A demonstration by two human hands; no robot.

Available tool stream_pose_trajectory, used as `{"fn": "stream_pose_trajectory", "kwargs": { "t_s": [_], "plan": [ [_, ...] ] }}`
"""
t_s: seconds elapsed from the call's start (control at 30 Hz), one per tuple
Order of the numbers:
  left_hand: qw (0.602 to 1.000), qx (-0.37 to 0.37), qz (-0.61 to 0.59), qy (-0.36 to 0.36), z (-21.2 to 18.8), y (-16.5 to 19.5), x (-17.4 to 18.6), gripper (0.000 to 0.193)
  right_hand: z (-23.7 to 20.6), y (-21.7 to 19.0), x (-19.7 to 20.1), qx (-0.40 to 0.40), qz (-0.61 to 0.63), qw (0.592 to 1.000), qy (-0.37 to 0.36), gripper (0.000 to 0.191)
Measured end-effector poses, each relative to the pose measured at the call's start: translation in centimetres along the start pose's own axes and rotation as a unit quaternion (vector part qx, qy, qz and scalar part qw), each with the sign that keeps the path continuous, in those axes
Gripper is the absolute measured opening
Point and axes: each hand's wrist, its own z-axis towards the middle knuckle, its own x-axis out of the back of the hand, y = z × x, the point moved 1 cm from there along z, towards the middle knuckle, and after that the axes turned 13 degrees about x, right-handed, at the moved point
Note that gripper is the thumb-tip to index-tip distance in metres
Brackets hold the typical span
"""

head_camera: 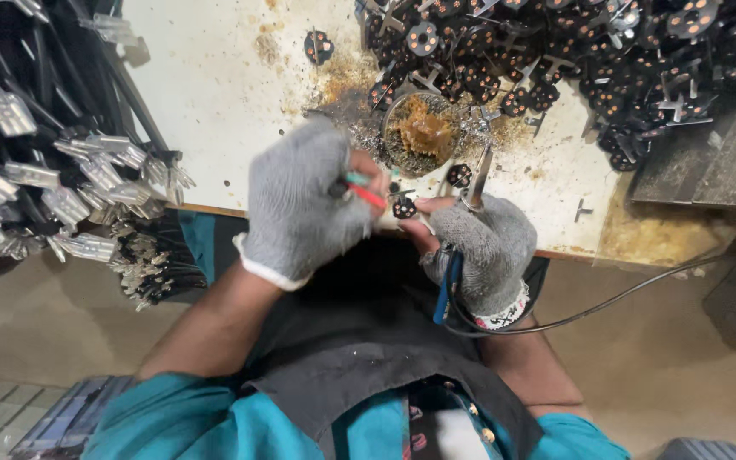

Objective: The person solders wire leads onto small electrical components at a workbench. They hold a component in one hand and a soldering iron in the other, dip wires into flux, solder the connections, and set finished assemblies aside while picking up new wires and components.

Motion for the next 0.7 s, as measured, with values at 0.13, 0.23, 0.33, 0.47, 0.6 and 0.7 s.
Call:
{"fn": "stream_pose_trajectory", "kwargs": {
  "t_s": [0.13, 0.23, 0.33, 0.47, 0.6, 0.7],
  "plan": [
    [0.994, -0.087, -0.004, -0.060, -1.2, 0.0, 0.2, 0.020, -0.3, 0.1, 0.7, -0.047, 0.052, 0.997, -0.003, 0.032],
    [0.990, -0.109, 0.035, -0.085, -1.2, -0.1, 0.1, 0.024, -1.6, 0.0, 1.9, -0.153, 0.226, 0.962, 0.019, 0.059],
    [0.989, -0.098, 0.047, -0.100, -1.0, -0.1, -0.2, 0.023, -3.1, 0.7, 2.4, -0.086, 0.202, 0.975, 0.014, 0.067],
    [0.986, -0.095, 0.086, -0.103, -0.8, 0.2, -0.5, 0.021, -5.0, 1.8, 2.2, 0.046, 0.057, 0.996, -0.048, 0.072],
    [0.984, -0.108, 0.092, -0.104, -0.9, 0.3, -0.3, 0.025, -5.8, 2.3, 1.7, 0.046, 0.111, 0.993, -0.001, 0.061],
    [0.986, -0.122, 0.056, -0.097, -1.1, 0.4, -0.1, 0.024, -5.8, 2.1, 1.2, 0.057, 0.116, 0.991, 0.041, 0.055]
  ]
}}
